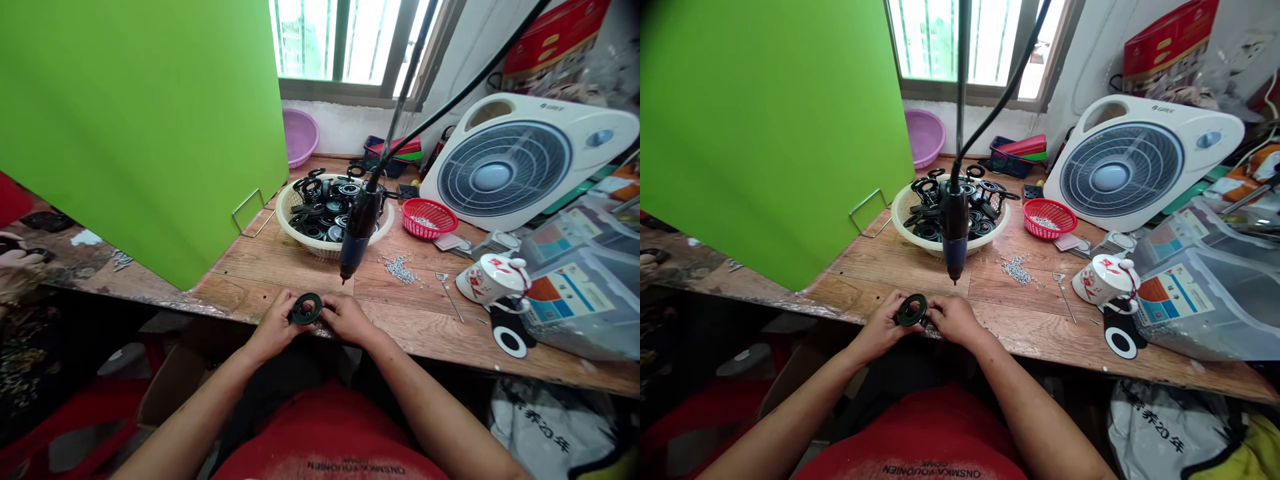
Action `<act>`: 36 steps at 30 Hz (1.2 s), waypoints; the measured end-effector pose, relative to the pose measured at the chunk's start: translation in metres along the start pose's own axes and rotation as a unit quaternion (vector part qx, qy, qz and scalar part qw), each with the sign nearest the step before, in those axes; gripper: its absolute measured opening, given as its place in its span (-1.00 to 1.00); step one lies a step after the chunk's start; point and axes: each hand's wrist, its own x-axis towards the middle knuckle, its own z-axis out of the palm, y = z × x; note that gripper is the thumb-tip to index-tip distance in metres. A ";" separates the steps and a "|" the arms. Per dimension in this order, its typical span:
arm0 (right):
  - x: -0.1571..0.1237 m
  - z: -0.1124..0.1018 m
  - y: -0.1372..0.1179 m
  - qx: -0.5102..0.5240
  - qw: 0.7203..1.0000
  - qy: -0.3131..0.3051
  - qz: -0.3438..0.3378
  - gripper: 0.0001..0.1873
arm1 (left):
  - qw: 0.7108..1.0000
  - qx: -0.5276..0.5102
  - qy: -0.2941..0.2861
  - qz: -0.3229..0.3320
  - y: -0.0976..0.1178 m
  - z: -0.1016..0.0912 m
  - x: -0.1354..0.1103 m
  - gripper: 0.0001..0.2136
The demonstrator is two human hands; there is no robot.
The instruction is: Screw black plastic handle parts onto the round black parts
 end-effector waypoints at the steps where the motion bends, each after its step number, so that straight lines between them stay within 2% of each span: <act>1: 0.000 -0.001 0.001 0.003 1.000 -0.003 -0.008 -0.85 | 1.000 -0.003 -0.001 0.002 0.000 0.000 0.000 -0.75; 5: -0.002 -0.001 0.002 0.000 1.000 0.020 -0.019 -0.83 | 1.000 -0.007 0.013 0.013 0.001 0.003 0.001 -0.76; 10: -0.002 -0.004 0.006 0.032 0.998 -0.008 -0.046 -0.84 | 1.000 0.001 0.007 0.026 -0.001 0.004 0.001 -0.78; 14: -0.005 -0.012 0.002 0.038 0.996 -0.021 -0.073 -0.81 | 0.997 0.054 0.009 0.050 -0.004 0.004 0.002 -0.78; 16: -0.004 -0.024 -0.008 0.028 0.992 0.052 -0.107 -0.84 | 0.996 0.056 0.002 0.072 -0.004 0.006 0.004 -0.80; 18: 0.003 -0.042 -0.022 0.029 0.969 0.206 -0.134 -0.87 | 0.997 0.022 -0.003 0.078 -0.002 0.010 0.004 -0.83; 20: 0.016 -0.062 -0.038 0.060 0.930 0.332 -0.148 -0.71 | 0.997 -0.054 0.006 0.046 0.004 0.018 0.001 -0.85; 21: 0.023 -0.071 -0.045 0.087 0.920 0.350 -0.157 -0.57 | 0.994 -0.106 0.014 0.017 0.008 0.023 -0.001 -0.85; 23: 0.039 -0.085 -0.056 0.147 0.929 0.296 -0.168 -0.40 | 0.971 -0.229 0.035 -0.056 0.018 0.032 -0.005 -0.81; 25: 0.048 -0.089 -0.063 0.196 0.946 0.209 -0.156 -0.42 | 0.925 -0.350 0.066 -0.134 0.029 0.039 -0.008 -0.79; 26: 0.050 -0.088 -0.066 0.219 0.948 0.184 -0.142 -0.47 | 0.897 -0.399 0.081 -0.174 0.034 0.041 -0.009 -0.78; 28: 0.045 -0.080 -0.073 0.276 0.936 0.179 -0.122 -0.54 | 0.841 -0.464 0.113 -0.253 0.043 0.041 -0.008 -0.73; 30: 0.033 -0.070 -0.083 0.346 0.908 0.197 -0.128 -0.57 | 0.803 -0.491 0.138 -0.310 0.048 0.039 -0.006 -0.70; 33: 0.011 -0.056 -0.102 0.415 0.871 0.210 -0.158 -0.59 | 0.775 -0.507 0.168 -0.338 0.051 0.036 -0.004 -0.69; 36: -0.004 -0.045 -0.116 0.426 0.862 0.214 -0.171 -0.56 | 0.765 -0.519 0.177 -0.338 0.053 0.038 -0.004 -0.69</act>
